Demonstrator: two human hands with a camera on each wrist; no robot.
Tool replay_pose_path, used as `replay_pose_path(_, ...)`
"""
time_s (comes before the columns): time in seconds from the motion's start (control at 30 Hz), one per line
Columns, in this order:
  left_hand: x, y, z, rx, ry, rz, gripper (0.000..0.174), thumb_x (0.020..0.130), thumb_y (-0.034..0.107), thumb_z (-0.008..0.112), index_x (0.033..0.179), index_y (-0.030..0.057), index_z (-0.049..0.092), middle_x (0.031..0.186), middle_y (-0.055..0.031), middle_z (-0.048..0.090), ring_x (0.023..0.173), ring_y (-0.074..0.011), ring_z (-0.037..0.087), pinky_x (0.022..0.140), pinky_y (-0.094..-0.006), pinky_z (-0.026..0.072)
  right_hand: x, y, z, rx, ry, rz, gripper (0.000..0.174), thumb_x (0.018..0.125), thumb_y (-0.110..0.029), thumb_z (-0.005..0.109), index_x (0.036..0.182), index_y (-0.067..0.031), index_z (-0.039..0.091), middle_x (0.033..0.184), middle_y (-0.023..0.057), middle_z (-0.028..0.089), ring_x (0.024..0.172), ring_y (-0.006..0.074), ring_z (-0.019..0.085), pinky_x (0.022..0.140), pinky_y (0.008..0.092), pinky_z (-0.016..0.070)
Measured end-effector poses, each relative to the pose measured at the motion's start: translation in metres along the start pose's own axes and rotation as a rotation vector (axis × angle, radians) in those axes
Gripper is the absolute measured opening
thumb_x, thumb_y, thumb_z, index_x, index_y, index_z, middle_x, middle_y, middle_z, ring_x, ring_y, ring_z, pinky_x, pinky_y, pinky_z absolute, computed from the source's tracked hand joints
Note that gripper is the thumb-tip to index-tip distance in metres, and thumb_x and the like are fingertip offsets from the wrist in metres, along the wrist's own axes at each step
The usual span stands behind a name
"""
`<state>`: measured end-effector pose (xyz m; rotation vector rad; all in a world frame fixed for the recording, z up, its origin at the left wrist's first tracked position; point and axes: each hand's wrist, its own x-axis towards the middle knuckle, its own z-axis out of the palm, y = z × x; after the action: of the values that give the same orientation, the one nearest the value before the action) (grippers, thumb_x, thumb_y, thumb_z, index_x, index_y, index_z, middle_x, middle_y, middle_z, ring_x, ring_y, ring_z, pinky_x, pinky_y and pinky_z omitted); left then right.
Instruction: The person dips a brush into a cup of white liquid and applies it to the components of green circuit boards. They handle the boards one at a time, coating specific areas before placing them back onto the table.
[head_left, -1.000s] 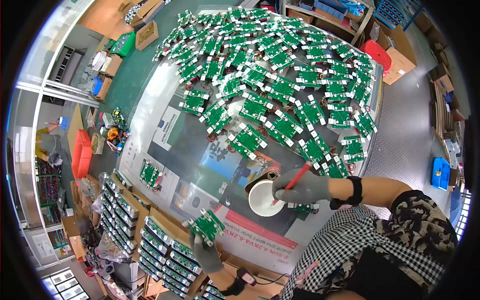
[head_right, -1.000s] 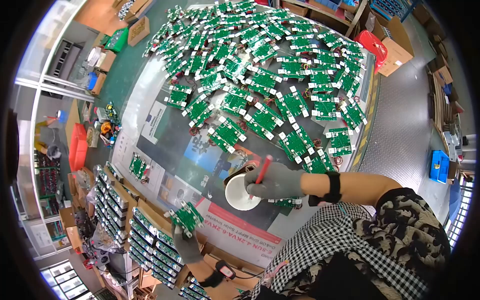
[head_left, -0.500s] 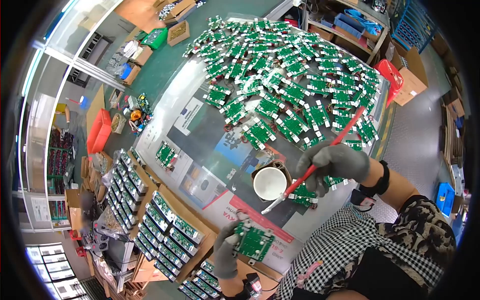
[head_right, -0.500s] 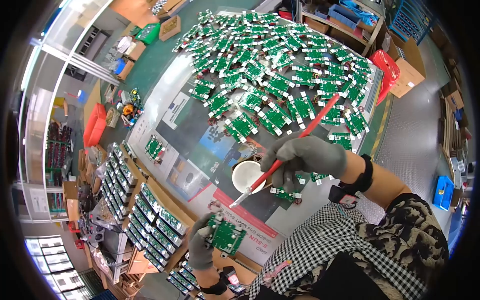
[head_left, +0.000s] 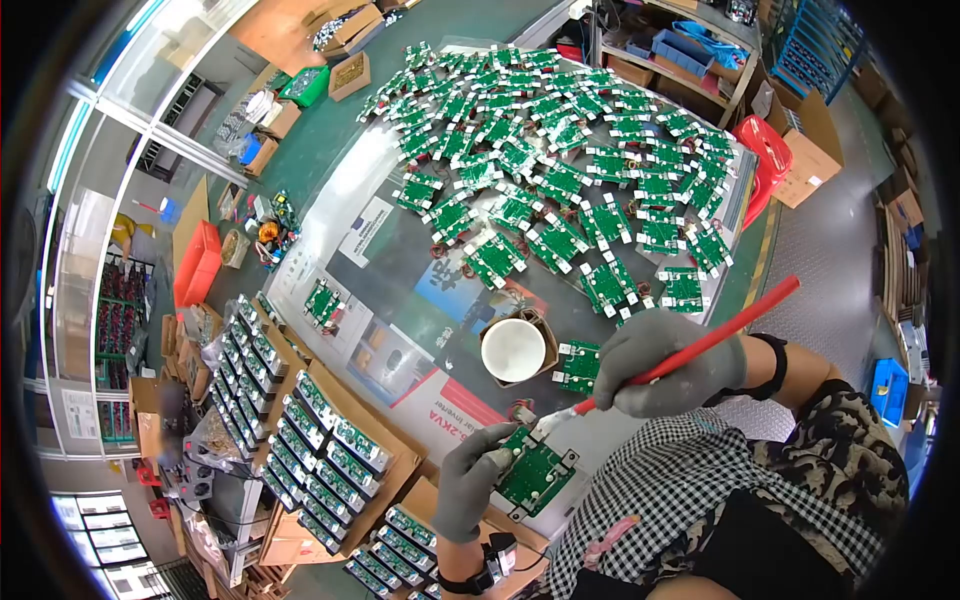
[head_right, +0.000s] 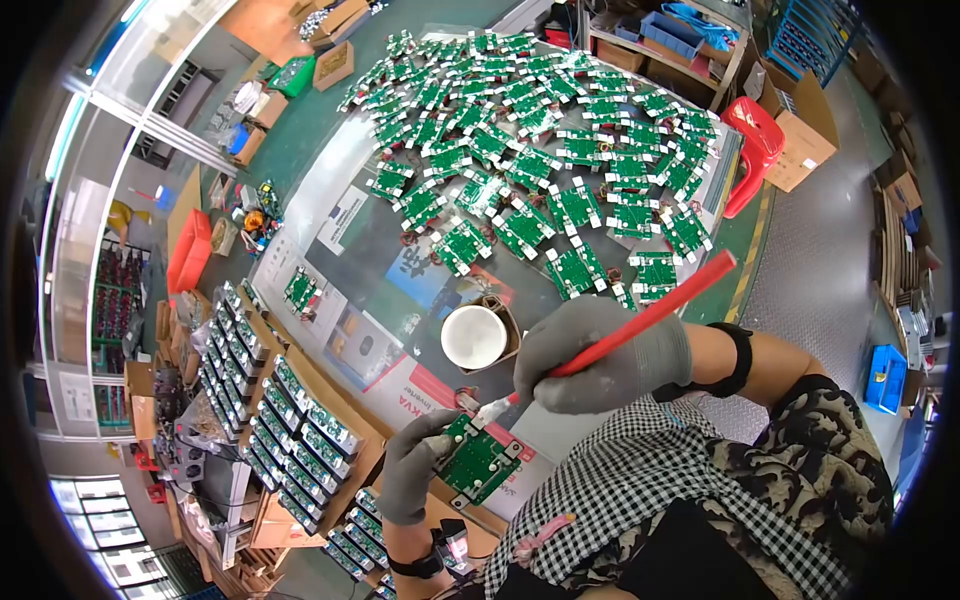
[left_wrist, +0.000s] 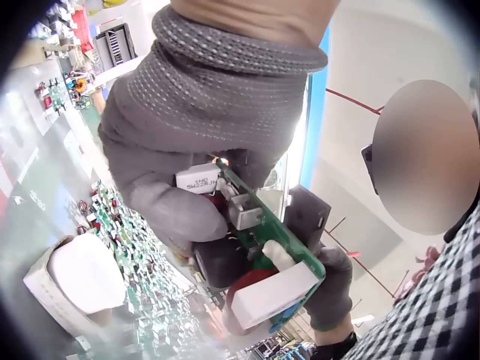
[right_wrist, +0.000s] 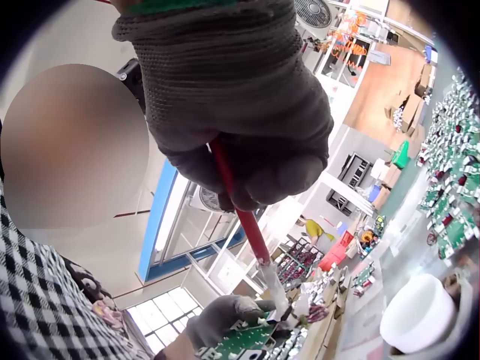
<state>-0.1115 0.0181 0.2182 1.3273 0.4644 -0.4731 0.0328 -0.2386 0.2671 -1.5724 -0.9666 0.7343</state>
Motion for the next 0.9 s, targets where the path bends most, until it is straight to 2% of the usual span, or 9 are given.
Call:
replay_pose_path(0.13,-0.002,0.0,0.001,-0.011,0.001,-0.037,0.038,0.082,0.008,0.051,0.117,-0.005,0.057,0.094,-0.0056,0.062,0.081,-0.0092,0.056,0.072,-0.0212,0.0441,-0.005,-0.008,-0.003,0.035,0.0,0.033,0.014,0.076,-0.007,0.054,0.082,-0.001,0.065,0.069,0.0098,0.061,0.061,0.0195,0.059,0.058,0.0325,0.0464)
replay_pose_path(0.2,-0.002,0.003,0.005,0.038,0.003,-0.038,0.039,0.079,0.009,0.051,0.115,-0.0065,0.057,0.097,-0.0084,0.064,0.085,-0.0131,0.06,0.078,-0.0248,0.0464,-0.004,-0.007,0.002,0.083,-0.01,-0.059,0.012,0.072,-0.004,0.058,0.08,0.0012,0.065,0.068,0.0116,0.061,0.057,0.0224,0.059,0.052,0.0324,0.0449)
replay_pose_path(0.33,0.0,0.005,0.009,0.088,-0.015,-0.045,0.039,0.079,0.009,0.051,0.115,-0.0059,0.057,0.098,-0.0088,0.064,0.087,-0.0133,0.06,0.079,-0.0254,0.0464,-0.002,-0.003,0.004,0.064,-0.012,-0.065,0.012,0.072,-0.004,0.058,0.08,0.0013,0.066,0.069,0.012,0.062,0.057,0.0224,0.059,0.052,0.0324,0.0447)
replay_pose_path(0.43,0.0,0.002,0.007,0.071,-0.03,-0.042,0.039,0.079,0.009,0.052,0.115,-0.006,0.057,0.097,-0.0088,0.064,0.087,-0.0133,0.06,0.079,-0.0257,0.0465,-0.003,-0.002,-0.001,0.053,-0.038,-0.008,0.014,0.076,-0.008,0.055,0.081,0.0009,0.064,0.068,0.0097,0.061,0.06,0.019,0.058,0.057,0.0309,0.0461)
replay_pose_path(0.5,0.001,-0.003,0.003,0.051,0.004,-0.008,0.038,0.08,0.007,0.051,0.116,-0.005,0.058,0.091,-0.0056,0.062,0.077,-0.009,0.056,0.07,-0.0204,0.0438,-0.006,-0.004,-0.004,0.034,-0.02,0.071,0.013,0.075,-0.007,0.055,0.08,0.001,0.064,0.069,0.0102,0.061,0.061,0.0196,0.059,0.058,0.0308,0.0465)
replay_pose_path(0.63,0.001,-0.001,-0.003,-0.016,0.019,-0.001,0.038,0.08,0.007,0.05,0.115,-0.0063,0.057,0.094,-0.0078,0.063,0.08,-0.0109,0.058,0.073,-0.0218,0.0457,-0.011,-0.004,-0.002,0.05,-0.028,0.028,0.013,0.076,-0.007,0.055,0.081,0.0016,0.064,0.071,0.0113,0.062,0.062,0.0206,0.06,0.059,0.0312,0.047)
replay_pose_path(0.7,0.001,0.002,-0.003,-0.024,0.053,-0.016,0.039,0.08,0.007,0.049,0.116,-0.0076,0.056,0.097,-0.0095,0.064,0.083,-0.012,0.06,0.075,-0.023,0.0469,-0.011,-0.004,0.003,0.152,-0.106,-0.054,0.013,0.076,-0.007,0.056,0.081,0.0025,0.064,0.072,0.0127,0.063,0.064,0.0217,0.061,0.06,0.0319,0.0477)
replay_pose_path(0.9,0.002,0.003,-0.003,-0.044,0.021,-0.027,0.039,0.081,0.007,0.048,0.116,-0.0081,0.055,0.098,-0.0101,0.064,0.085,-0.0127,0.06,0.078,-0.0238,0.0467,-0.009,0.006,0.01,0.15,-0.113,-0.038,0.013,0.076,-0.007,0.056,0.081,0.0034,0.063,0.073,0.014,0.063,0.065,0.0226,0.061,0.06,0.0325,0.0479)
